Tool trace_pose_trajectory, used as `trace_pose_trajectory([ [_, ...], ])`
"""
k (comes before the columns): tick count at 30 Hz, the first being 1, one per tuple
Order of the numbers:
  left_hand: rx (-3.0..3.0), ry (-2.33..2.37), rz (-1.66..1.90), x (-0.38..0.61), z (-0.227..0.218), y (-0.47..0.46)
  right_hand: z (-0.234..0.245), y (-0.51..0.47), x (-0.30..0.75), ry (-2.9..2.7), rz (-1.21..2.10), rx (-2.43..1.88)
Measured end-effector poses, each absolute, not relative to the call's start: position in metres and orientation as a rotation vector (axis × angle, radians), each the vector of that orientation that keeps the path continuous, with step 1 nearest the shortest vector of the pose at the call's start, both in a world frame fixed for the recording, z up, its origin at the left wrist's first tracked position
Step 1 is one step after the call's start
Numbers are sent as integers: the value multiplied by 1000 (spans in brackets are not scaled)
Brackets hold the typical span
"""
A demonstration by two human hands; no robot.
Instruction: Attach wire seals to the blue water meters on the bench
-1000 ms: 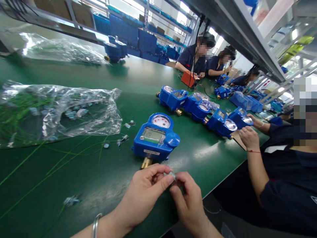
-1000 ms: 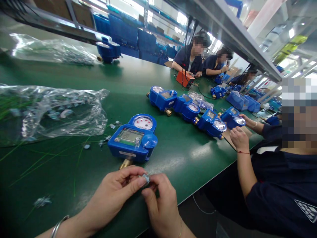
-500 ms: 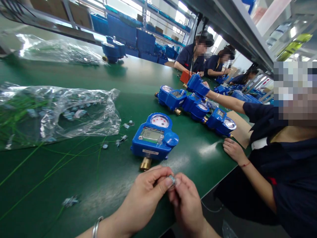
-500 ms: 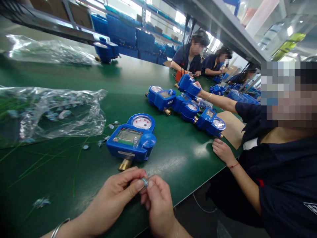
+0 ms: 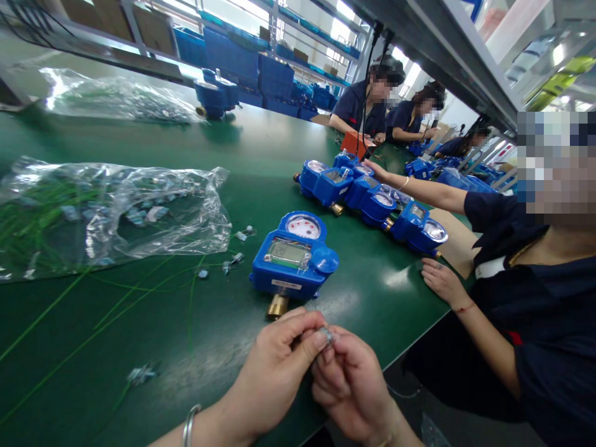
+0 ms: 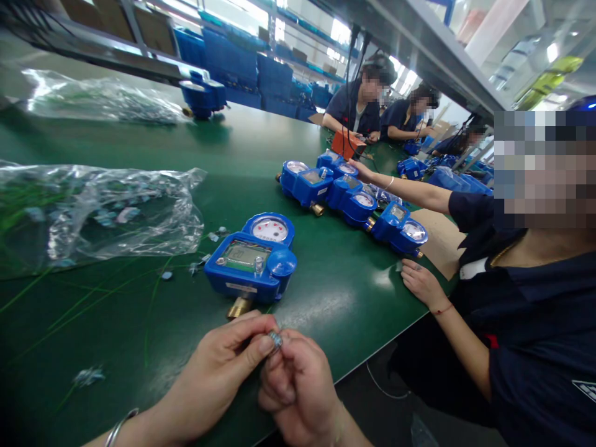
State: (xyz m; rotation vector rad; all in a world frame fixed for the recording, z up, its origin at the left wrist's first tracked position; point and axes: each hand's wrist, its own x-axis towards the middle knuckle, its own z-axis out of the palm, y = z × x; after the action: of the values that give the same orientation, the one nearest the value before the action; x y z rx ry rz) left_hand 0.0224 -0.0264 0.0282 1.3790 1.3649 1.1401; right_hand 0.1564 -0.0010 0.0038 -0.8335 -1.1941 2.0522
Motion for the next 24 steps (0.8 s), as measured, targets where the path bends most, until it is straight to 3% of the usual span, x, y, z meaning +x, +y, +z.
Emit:
trace_pose_trajectory([
  [1, 1409, 1369, 1140, 22, 28, -27, 5, 1, 156, -1046, 2231, -766],
  [3, 1478, 1418, 1158, 22, 27, -28, 5, 3, 158, -1028, 2249, -744],
  [7, 1529, 1785, 1239, 24, 28, -36, 3, 7, 174, -1801, 1352, -937],
  [11, 1581, 1706, 808, 27, 32, -39, 2, 8, 190, -2406, 518, -697],
  [16, 1550, 1602, 657, 33, 32, -36, 3, 8, 195, -2598, 69, -581],
  [18, 1565, 1599, 674, 36, 31, -37, 4, 7, 193, -2559, 251, -612],
  [22, 1617, 1605, 687, 37, 30, -41, 5, 1, 180, -2080, 1410, -894],
  [24, 1621, 1631, 691, 35, 31, -40, 3, -2, 175, -1907, 1667, -971],
])
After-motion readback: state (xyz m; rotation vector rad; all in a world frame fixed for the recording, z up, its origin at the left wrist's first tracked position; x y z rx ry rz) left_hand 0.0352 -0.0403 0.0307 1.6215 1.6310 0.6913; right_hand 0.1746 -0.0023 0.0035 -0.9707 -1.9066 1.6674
